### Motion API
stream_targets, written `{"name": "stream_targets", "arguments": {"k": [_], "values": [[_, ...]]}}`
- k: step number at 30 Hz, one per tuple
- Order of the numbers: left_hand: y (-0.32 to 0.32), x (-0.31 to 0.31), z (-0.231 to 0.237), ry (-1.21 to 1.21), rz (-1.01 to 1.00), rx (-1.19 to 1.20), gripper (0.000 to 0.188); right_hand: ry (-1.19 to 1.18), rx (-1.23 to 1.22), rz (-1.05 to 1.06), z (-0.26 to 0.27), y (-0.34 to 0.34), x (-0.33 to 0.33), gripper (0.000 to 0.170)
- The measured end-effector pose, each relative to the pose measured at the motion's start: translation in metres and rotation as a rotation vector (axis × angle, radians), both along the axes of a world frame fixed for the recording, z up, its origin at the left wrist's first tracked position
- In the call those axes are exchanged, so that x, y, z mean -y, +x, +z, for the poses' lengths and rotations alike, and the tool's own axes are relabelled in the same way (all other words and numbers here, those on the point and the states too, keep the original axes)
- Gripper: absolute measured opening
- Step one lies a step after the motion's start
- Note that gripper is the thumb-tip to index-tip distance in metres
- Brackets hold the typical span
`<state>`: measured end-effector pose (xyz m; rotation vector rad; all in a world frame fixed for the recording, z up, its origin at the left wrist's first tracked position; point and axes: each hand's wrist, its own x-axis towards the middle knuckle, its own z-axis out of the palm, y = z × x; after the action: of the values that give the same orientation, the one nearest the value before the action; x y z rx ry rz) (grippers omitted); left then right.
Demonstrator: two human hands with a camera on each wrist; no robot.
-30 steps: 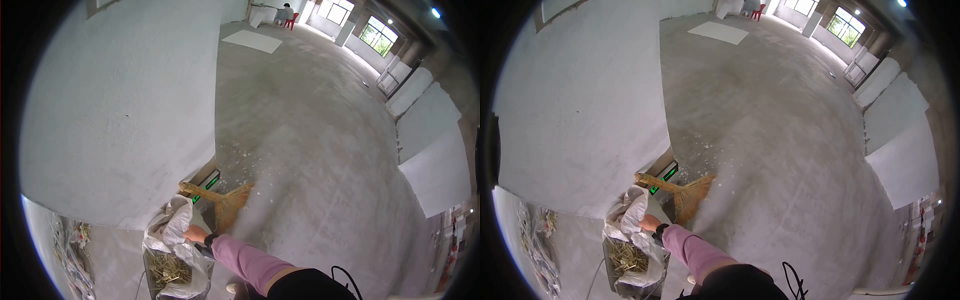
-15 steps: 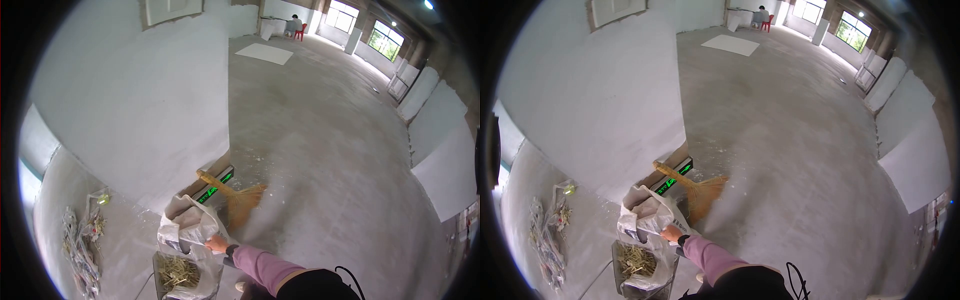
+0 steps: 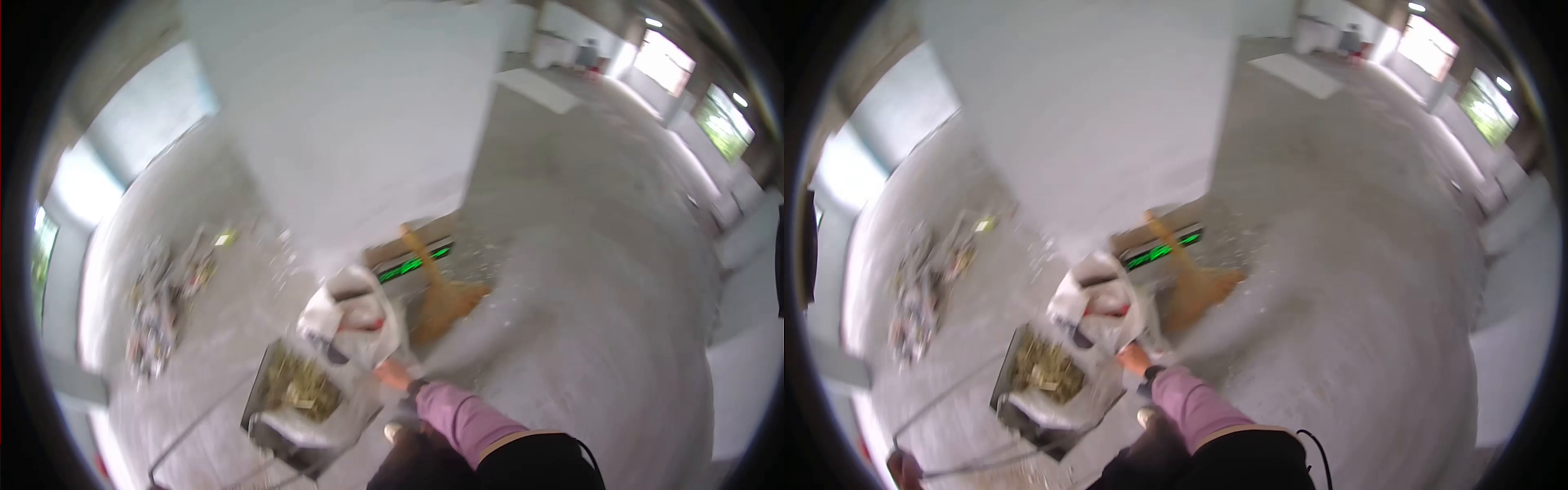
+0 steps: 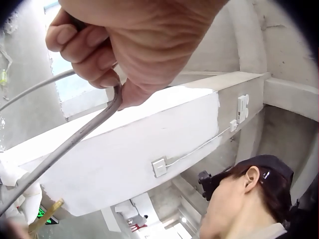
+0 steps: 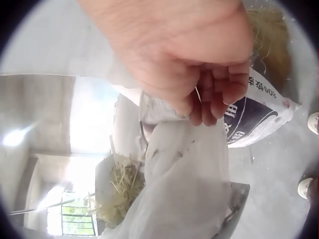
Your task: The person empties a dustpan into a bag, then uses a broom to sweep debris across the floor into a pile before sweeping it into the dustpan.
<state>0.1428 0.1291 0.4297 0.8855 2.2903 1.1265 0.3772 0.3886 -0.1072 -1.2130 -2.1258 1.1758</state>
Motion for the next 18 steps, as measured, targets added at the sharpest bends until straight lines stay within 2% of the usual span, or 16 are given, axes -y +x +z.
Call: {"name": "stream_targets", "arguments": {"k": [1, 2, 3, 4, 6, 8, 9, 12, 13, 16, 18], "values": [[0.012, -0.002, 0.002, -0.020, 0.054, -0.031, 0.023, 0.017, -0.041, 0.057, -0.014, 0.000, 0.001, 0.034], [0.018, 0.000, 0.001, -0.021, 0.033, -0.065, 0.024, -0.158, 0.054, 0.107, 0.005, 0.003, -0.002, 0.033], [0.020, 0.010, -0.012, 0.080, 0.263, -0.183, 0.011, -0.244, 0.071, 0.123, 0.017, 0.005, -0.006, 0.033], [0.028, 0.010, 0.002, -0.025, 0.115, -0.176, 0.008, -0.325, 0.094, 0.130, 0.020, 0.005, -0.006, 0.034], [0.041, -0.003, 0.007, -0.007, 0.285, -0.185, 0.008, -0.382, 0.123, 0.197, 0.017, 0.008, -0.015, 0.033], [0.039, -0.013, 0.026, -0.119, 0.191, -0.130, 0.010, -0.439, 0.082, 0.215, 0.016, 0.008, -0.020, 0.035], [0.043, -0.023, 0.032, -0.098, 0.215, -0.148, 0.011, -0.467, 0.062, 0.218, 0.015, 0.008, -0.021, 0.036], [0.055, -0.034, 0.042, -0.033, 0.272, -0.188, 0.015, -0.145, 0.107, 0.328, 0.016, 0.009, -0.022, 0.030], [0.057, -0.035, 0.049, -0.028, 0.289, -0.193, 0.016, 0.033, 0.185, 0.550, -0.021, 0.011, -0.025, 0.020], [0.053, -0.014, 0.064, 0.023, 0.250, -0.196, 0.016, 0.077, 0.141, 0.674, -0.023, 0.021, -0.031, 0.028], [0.052, -0.004, 0.068, 0.111, 0.275, -0.220, 0.023, -0.234, -0.087, 0.555, -0.011, 0.048, -0.025, 0.034]]}}
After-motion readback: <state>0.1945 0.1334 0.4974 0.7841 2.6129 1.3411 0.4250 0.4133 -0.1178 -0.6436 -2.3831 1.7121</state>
